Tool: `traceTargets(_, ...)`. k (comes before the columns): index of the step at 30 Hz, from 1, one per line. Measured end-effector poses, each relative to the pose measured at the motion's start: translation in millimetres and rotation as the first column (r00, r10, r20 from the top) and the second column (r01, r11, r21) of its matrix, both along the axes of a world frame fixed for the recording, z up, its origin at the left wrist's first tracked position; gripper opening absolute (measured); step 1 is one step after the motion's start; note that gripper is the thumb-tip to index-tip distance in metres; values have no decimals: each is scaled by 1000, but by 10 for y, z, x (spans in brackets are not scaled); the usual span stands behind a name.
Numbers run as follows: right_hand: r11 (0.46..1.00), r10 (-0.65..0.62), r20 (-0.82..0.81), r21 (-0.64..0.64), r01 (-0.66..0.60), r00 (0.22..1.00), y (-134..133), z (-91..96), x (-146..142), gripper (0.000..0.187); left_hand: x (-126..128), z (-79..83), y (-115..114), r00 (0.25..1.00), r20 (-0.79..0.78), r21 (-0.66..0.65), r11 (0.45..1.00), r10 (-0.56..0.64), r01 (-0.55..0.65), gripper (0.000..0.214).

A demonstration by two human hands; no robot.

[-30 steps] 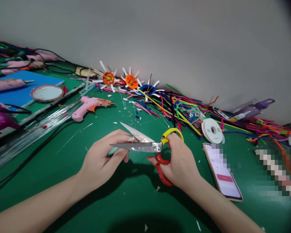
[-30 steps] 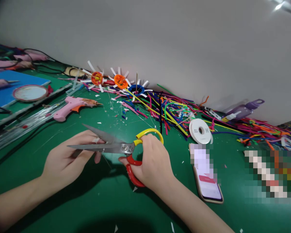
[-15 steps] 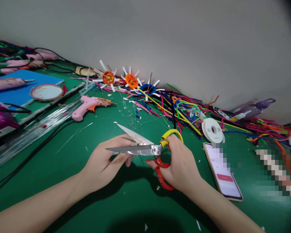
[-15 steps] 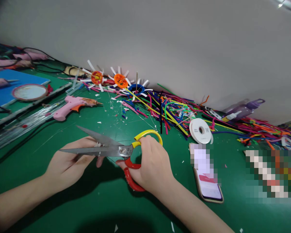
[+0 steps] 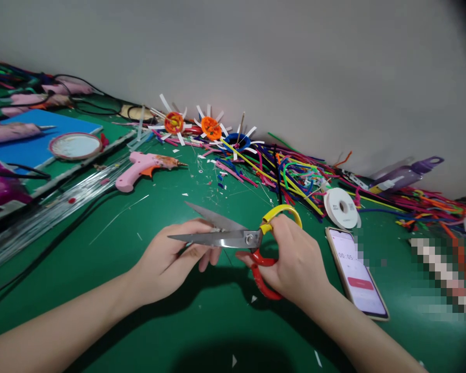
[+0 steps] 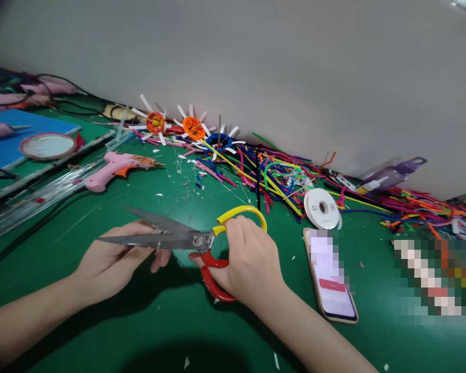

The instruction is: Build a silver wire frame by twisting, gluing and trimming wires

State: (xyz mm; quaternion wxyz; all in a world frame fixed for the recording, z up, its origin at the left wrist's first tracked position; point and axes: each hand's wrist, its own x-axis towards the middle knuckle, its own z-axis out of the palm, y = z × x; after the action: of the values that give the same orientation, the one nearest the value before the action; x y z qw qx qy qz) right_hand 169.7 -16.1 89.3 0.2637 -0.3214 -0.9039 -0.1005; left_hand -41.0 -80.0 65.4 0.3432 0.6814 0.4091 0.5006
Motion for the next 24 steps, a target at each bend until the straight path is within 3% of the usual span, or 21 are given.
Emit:
traceTargets(12,1000,-8,-22,-19,8,1000,-7,-19,0,30,32,17,-5,987,161,-126,991,-30,51,26)
traceTargets(16,999,-22,-41,-34,21,999,-4,-32,3,33,38,25,5,989,147,-132,990,-25,45,29)
traceTargets(24,950,-135,-149,-301,85,980,33,7,-2,47,35,4,13,989,46,-160,979,138,-129,18)
